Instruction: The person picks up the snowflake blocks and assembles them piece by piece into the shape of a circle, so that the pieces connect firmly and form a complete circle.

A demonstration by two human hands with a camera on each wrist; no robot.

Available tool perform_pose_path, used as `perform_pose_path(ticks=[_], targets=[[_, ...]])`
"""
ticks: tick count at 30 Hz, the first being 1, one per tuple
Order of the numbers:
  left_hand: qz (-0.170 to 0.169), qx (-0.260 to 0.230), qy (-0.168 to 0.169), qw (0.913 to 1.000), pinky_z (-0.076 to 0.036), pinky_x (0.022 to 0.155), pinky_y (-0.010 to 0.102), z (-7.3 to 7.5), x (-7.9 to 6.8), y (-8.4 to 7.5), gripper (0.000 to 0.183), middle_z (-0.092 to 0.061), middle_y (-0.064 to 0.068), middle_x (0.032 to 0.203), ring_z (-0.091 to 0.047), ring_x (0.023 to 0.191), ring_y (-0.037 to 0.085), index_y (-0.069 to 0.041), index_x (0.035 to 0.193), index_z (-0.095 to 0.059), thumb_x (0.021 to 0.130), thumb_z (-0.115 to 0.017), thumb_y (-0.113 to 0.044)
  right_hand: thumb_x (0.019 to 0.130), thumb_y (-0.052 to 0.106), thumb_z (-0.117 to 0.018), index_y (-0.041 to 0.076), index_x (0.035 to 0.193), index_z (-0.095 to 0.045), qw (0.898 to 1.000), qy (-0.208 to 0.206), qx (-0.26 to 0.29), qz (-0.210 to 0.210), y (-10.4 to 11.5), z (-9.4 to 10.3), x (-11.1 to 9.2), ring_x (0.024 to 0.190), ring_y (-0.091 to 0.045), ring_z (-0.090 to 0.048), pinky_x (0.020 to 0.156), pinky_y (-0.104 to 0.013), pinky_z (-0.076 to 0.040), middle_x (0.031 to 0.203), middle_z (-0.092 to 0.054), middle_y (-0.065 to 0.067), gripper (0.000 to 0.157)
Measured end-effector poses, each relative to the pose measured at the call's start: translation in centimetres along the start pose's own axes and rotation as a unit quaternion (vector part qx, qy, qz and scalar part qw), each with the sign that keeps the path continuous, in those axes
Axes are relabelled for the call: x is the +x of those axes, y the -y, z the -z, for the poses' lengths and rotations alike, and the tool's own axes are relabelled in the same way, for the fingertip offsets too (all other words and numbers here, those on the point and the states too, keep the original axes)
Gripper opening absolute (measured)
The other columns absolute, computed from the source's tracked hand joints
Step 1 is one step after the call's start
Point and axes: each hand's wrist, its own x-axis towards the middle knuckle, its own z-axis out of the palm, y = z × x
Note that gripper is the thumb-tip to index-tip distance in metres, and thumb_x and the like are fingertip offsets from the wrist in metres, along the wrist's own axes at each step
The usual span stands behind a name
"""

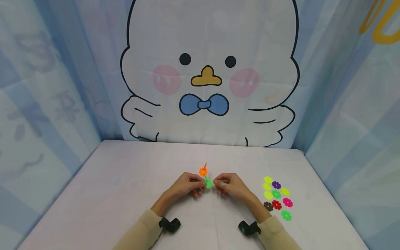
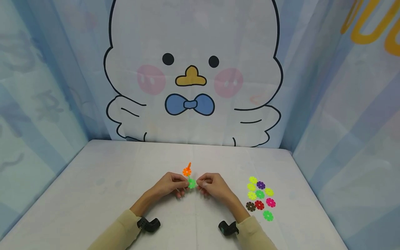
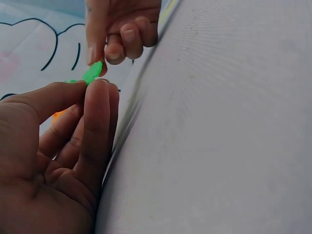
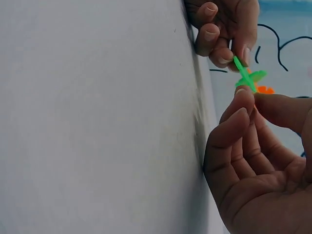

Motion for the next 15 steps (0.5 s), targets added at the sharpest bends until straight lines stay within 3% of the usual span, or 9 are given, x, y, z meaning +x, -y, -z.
perform_pose_path(ticks=[6,15], targets=[[0.008,-0.024,-0.011,0.9996,-0.060,0.060,0.024,-0.1,0.0,0.1,0.024,-0.081,0.013,0.093,-0.069,0.064,0.008,0.008,0.112,-0.075,0.099,-0.073,-0.011,0.104,0.017,-0.068,-0.001,0.110,-0.074,0.996,-0.057,-0.073,-0.004,-0.2,2.6,-1.2,0.068,-0.016,-0.061,0.059,-0.027,-0.053,0.089,-0.076,-0.012,0.019],[0.004,-0.030,-0.012,0.9995,-0.060,0.060,0.025,-0.1,-0.1,0.2,0.024,-0.081,0.019,0.097,-0.071,0.064,0.009,0.009,0.111,-0.074,0.098,-0.073,-0.010,0.104,0.018,-0.069,0.000,0.115,-0.074,0.981,-0.135,-0.139,-0.029,-2.3,9.7,-4.0,0.074,-0.016,-0.063,0.062,-0.026,-0.054,0.097,-0.075,-0.015,0.021]])
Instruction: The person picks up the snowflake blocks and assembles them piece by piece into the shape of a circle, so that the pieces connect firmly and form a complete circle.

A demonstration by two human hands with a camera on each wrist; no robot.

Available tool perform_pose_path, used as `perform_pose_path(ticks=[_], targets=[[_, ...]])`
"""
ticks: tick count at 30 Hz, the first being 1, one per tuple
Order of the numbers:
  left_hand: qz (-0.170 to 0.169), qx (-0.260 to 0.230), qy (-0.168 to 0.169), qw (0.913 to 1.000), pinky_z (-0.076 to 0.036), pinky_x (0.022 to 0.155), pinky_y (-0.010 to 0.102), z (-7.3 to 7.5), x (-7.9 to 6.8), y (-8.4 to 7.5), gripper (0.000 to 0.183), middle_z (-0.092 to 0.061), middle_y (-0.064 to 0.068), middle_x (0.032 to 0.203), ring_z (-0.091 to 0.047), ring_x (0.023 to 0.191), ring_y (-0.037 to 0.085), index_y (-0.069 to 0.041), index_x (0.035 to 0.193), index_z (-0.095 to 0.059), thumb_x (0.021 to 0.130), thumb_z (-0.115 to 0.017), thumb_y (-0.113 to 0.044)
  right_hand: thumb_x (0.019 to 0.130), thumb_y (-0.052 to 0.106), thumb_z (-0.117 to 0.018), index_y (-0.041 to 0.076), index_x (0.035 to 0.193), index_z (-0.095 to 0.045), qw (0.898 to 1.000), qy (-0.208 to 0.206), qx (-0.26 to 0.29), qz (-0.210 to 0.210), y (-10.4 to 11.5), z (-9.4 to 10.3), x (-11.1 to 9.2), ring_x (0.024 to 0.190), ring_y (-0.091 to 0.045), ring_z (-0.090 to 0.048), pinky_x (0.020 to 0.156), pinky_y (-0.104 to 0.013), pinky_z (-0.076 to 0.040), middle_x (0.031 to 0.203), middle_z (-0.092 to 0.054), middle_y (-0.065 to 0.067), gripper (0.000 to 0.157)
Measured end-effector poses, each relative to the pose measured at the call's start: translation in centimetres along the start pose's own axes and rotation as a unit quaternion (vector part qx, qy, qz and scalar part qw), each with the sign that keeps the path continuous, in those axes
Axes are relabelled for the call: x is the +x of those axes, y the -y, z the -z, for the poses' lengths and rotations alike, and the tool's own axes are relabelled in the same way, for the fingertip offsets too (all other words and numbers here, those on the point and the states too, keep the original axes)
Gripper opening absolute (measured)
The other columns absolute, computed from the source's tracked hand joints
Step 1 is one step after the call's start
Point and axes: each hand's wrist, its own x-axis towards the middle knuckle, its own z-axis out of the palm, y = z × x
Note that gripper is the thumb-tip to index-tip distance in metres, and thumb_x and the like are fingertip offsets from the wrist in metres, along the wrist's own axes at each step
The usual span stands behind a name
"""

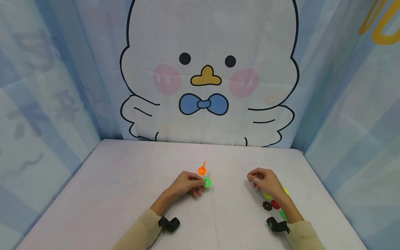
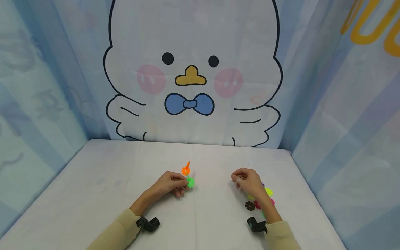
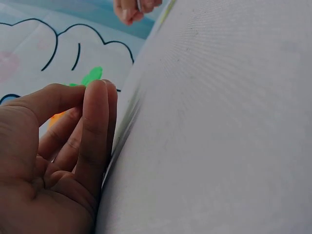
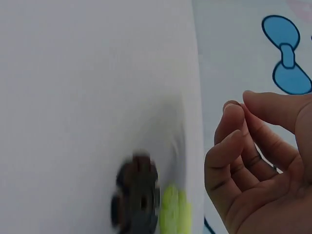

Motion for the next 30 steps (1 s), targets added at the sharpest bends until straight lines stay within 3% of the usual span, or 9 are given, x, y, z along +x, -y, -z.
perform_pose_path(ticks=[6,13,19,26,30], targets=[[0.000,-0.004,-0.001,1.0000,-0.060,0.059,0.024,0.1,0.0,0.0,0.023,-0.081,0.019,0.096,-0.070,0.063,0.008,0.010,0.112,-0.074,0.098,-0.073,-0.009,0.102,0.022,-0.072,-0.001,0.116,-0.074,0.998,-0.043,-0.052,-0.006,-2.4,3.8,-1.3,0.076,-0.018,-0.067,0.063,-0.025,-0.055,0.101,-0.076,-0.017,0.028],[0.003,-0.004,-0.005,1.0000,-0.060,0.059,0.024,0.0,0.1,0.1,0.024,-0.082,0.018,0.095,-0.070,0.062,0.008,0.009,0.111,-0.075,0.097,-0.074,-0.010,0.097,0.024,-0.077,-0.005,0.114,-0.074,0.985,-0.081,-0.150,-0.017,-4.4,6.4,-2.4,0.095,-0.031,-0.069,0.067,-0.022,-0.054,0.109,-0.075,-0.023,0.033],[0.006,-0.003,-0.006,1.0000,-0.060,0.059,0.024,0.1,0.1,0.1,0.024,-0.082,0.017,0.094,-0.069,0.062,0.008,0.007,0.112,-0.075,0.097,-0.076,-0.012,0.094,0.030,-0.081,-0.007,0.120,-0.072,0.982,-0.061,-0.169,-0.062,-5.5,7.0,-2.6,0.100,-0.035,-0.064,0.073,-0.029,-0.051,0.105,-0.072,-0.022,0.046],[0.006,0.003,-0.008,0.9999,-0.059,0.059,0.024,0.0,0.1,0.2,0.024,-0.081,0.016,0.092,-0.069,0.061,0.008,0.007,0.111,-0.075,0.097,-0.076,-0.012,0.091,0.033,-0.084,-0.006,0.122,-0.072,0.981,-0.050,-0.178,-0.061,-5.9,6.8,-2.3,0.101,-0.035,-0.062,0.084,-0.048,-0.058,0.102,-0.072,-0.017,0.051],[0.002,0.009,-0.008,0.9999,-0.059,0.059,0.024,0.0,0.2,0.3,0.023,-0.081,0.016,0.091,-0.069,0.061,0.008,0.007,0.110,-0.075,0.096,-0.076,-0.012,0.091,0.030,-0.084,-0.007,0.120,-0.073,0.980,-0.050,-0.182,-0.059,-6.0,6.7,-2.3,0.099,-0.034,-0.062,0.085,-0.051,-0.058,0.101,-0.072,-0.017,0.048]])
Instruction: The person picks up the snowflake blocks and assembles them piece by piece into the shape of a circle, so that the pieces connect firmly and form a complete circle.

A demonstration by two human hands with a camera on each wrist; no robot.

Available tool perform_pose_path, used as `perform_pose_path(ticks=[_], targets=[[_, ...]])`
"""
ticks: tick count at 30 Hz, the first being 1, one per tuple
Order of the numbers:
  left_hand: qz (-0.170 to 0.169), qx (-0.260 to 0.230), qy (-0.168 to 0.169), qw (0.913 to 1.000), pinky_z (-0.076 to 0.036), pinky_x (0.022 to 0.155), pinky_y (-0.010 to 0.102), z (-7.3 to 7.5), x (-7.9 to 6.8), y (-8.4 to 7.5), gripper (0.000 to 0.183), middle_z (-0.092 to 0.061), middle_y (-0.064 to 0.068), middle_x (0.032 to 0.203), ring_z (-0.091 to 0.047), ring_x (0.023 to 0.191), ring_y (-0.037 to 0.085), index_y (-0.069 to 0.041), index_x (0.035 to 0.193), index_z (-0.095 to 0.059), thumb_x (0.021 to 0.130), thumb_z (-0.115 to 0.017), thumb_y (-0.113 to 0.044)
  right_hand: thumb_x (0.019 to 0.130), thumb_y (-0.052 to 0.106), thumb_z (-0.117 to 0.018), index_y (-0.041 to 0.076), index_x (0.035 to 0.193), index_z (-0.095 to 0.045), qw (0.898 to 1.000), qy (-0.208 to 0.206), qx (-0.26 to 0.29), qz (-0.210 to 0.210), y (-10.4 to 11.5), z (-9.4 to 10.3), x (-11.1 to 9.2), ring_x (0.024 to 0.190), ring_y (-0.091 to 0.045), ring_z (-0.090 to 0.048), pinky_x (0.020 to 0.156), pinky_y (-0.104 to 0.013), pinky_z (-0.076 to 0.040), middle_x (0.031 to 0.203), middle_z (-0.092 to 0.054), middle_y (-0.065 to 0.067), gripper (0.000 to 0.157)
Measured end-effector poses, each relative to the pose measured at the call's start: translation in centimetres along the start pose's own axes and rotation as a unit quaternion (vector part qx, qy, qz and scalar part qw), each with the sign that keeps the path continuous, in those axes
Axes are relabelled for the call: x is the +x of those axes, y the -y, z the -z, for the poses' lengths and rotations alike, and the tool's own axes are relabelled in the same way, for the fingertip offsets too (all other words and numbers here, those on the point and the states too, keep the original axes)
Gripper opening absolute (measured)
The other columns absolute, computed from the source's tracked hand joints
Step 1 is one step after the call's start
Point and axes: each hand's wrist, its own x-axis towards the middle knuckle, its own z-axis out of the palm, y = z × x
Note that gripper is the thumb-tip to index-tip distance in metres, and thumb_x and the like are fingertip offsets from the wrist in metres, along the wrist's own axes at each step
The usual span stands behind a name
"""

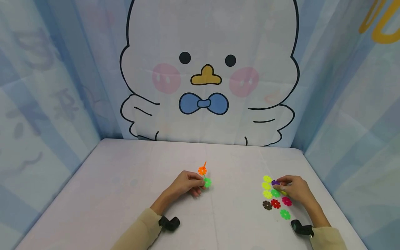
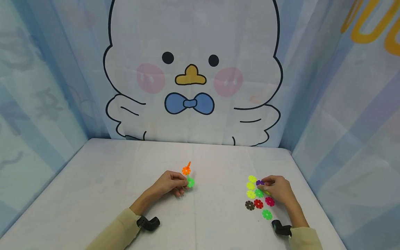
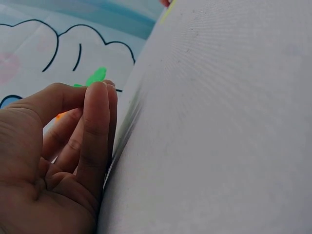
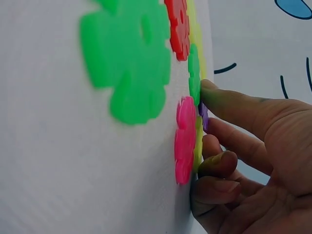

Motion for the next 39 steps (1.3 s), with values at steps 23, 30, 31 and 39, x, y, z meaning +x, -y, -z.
perform_pose_path(ticks=[23,30,31,39], targets=[[0.000,0.005,0.000,1.0000,-0.059,0.059,0.024,0.0,0.0,0.0,0.022,-0.081,0.016,0.090,-0.068,0.061,0.008,0.007,0.109,-0.075,0.097,-0.076,-0.011,0.096,0.015,-0.077,-0.005,0.115,-0.074,1.000,-0.023,0.016,0.007,1.4,0.3,-0.3,0.093,-0.031,-0.064,0.069,-0.024,-0.052,0.107,-0.074,-0.024,0.028],[-0.001,0.003,-0.001,1.0000,-0.060,0.059,0.024,0.0,0.1,0.0,0.021,-0.081,0.015,0.089,-0.068,0.061,0.008,0.007,0.108,-0.075,0.097,-0.076,-0.011,0.097,0.018,-0.077,0.000,0.112,-0.077,0.999,-0.013,0.041,0.033,2.8,-0.4,-0.5,0.094,-0.026,-0.067,0.072,-0.024,-0.053,0.112,-0.076,-0.021,0.023],[-0.002,0.002,0.000,1.0000,-0.060,0.059,0.024,0.0,0.1,0.0,0.021,-0.081,0.015,0.089,-0.068,0.061,0.008,0.007,0.108,-0.075,0.096,-0.076,-0.011,0.097,0.018,-0.077,0.000,0.111,-0.077,0.998,-0.008,0.047,0.037,3.0,-0.6,-0.4,0.094,-0.025,-0.067,0.072,-0.023,-0.053,0.111,-0.076,-0.020,0.023],[0.000,0.000,0.000,1.0000,-0.060,0.059,0.024,0.1,0.0,0.0,0.021,-0.081,0.014,0.090,-0.069,0.061,0.008,0.006,0.108,-0.075,0.097,-0.075,-0.011,0.097,0.021,-0.079,0.003,0.107,-0.076,0.994,0.038,0.080,0.063,5.8,-2.9,-0.3,0.083,-0.017,-0.062,0.065,-0.023,-0.051,0.097,-0.077,-0.008,0.021]])
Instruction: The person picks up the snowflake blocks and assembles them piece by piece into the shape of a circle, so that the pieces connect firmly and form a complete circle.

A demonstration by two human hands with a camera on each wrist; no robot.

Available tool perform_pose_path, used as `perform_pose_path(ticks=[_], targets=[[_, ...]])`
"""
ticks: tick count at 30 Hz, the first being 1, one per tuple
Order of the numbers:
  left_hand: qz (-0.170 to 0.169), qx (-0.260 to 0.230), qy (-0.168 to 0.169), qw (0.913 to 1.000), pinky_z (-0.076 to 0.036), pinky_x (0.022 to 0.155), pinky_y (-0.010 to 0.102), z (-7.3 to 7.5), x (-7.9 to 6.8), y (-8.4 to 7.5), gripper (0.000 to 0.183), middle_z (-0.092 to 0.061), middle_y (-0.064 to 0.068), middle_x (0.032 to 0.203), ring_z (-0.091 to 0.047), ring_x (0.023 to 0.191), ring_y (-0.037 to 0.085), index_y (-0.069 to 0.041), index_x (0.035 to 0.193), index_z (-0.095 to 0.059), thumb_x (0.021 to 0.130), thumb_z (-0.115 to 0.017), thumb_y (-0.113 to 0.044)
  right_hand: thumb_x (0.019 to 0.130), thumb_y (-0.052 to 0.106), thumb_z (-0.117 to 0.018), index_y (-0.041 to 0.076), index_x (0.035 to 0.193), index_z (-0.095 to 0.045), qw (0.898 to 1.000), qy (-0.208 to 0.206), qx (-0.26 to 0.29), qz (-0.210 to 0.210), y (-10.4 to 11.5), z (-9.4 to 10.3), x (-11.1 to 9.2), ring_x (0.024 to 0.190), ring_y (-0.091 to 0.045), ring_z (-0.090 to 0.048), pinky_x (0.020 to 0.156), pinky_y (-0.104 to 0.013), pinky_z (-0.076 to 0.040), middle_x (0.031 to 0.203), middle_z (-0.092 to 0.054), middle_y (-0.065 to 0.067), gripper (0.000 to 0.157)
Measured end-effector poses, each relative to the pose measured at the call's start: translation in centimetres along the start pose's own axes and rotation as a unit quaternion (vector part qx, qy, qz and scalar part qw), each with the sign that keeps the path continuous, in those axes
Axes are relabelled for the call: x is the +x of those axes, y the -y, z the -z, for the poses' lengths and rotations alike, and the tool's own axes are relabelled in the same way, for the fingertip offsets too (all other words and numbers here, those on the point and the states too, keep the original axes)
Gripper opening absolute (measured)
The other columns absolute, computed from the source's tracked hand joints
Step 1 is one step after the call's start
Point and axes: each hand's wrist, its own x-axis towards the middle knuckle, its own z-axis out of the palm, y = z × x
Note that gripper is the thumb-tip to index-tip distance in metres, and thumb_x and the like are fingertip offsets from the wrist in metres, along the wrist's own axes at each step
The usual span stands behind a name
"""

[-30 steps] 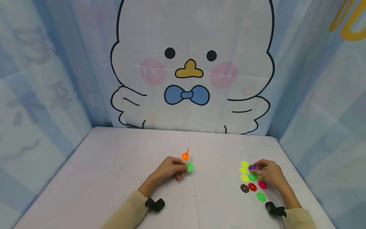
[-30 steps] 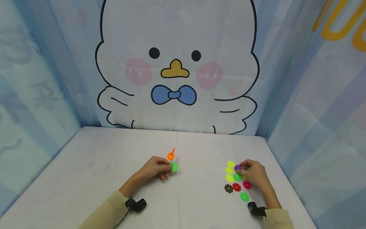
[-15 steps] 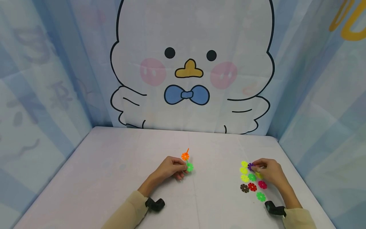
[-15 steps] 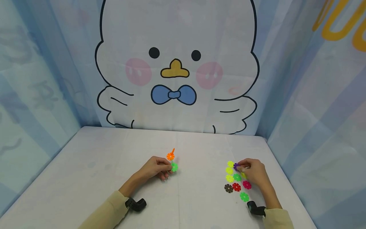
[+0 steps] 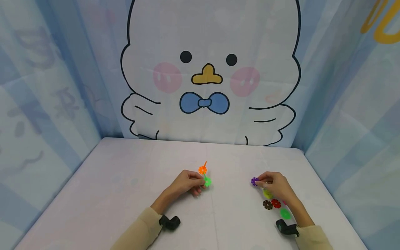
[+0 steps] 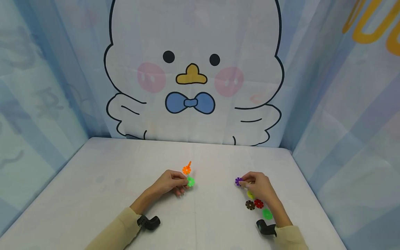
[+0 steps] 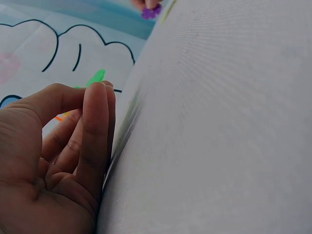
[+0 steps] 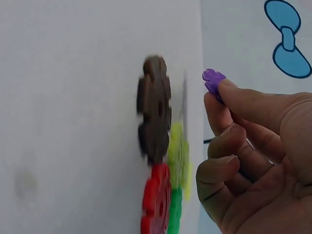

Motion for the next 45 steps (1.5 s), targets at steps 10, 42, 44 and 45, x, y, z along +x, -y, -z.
perform_pose_path(ticks=[10,42,44,45], targets=[[0.002,-0.006,-0.003,1.0000,-0.060,0.059,0.024,0.0,0.0,-0.1,0.021,-0.081,0.013,0.089,-0.068,0.061,0.008,0.007,0.109,-0.075,0.097,-0.075,-0.010,0.094,0.019,-0.082,0.009,0.101,-0.076,0.999,0.026,0.014,0.042,3.8,-4.6,1.3,0.077,-0.014,-0.059,0.066,-0.022,-0.049,0.086,-0.074,0.000,0.013],[0.003,0.000,-0.007,1.0000,-0.061,0.059,0.024,-0.2,0.1,-0.2,0.020,-0.081,0.011,0.087,-0.069,0.060,0.008,0.006,0.106,-0.075,0.097,-0.075,-0.012,0.093,0.012,-0.081,0.013,0.090,-0.077,0.980,0.041,0.017,0.196,9.7,-9.0,1.2,0.065,0.000,-0.057,0.061,-0.019,-0.048,0.083,-0.077,0.001,0.005],[0.003,0.000,-0.008,1.0000,-0.061,0.059,0.024,-0.2,0.1,-0.2,0.020,-0.081,0.011,0.087,-0.069,0.060,0.008,0.006,0.106,-0.075,0.097,-0.075,-0.012,0.093,0.011,-0.081,0.012,0.091,-0.077,0.980,0.043,0.023,0.194,9.7,-9.1,1.2,0.065,0.000,-0.060,0.062,-0.018,-0.049,0.083,-0.077,0.000,0.004],[0.003,0.000,-0.008,1.0000,-0.061,0.059,0.024,-0.1,0.1,-0.2,0.020,-0.081,0.011,0.087,-0.069,0.059,0.008,0.007,0.106,-0.075,0.097,-0.075,-0.012,0.093,0.010,-0.081,0.011,0.092,-0.077,0.980,0.047,0.030,0.192,9.7,-9.1,1.2,0.065,-0.001,-0.062,0.063,-0.018,-0.050,0.084,-0.077,-0.001,0.004]])
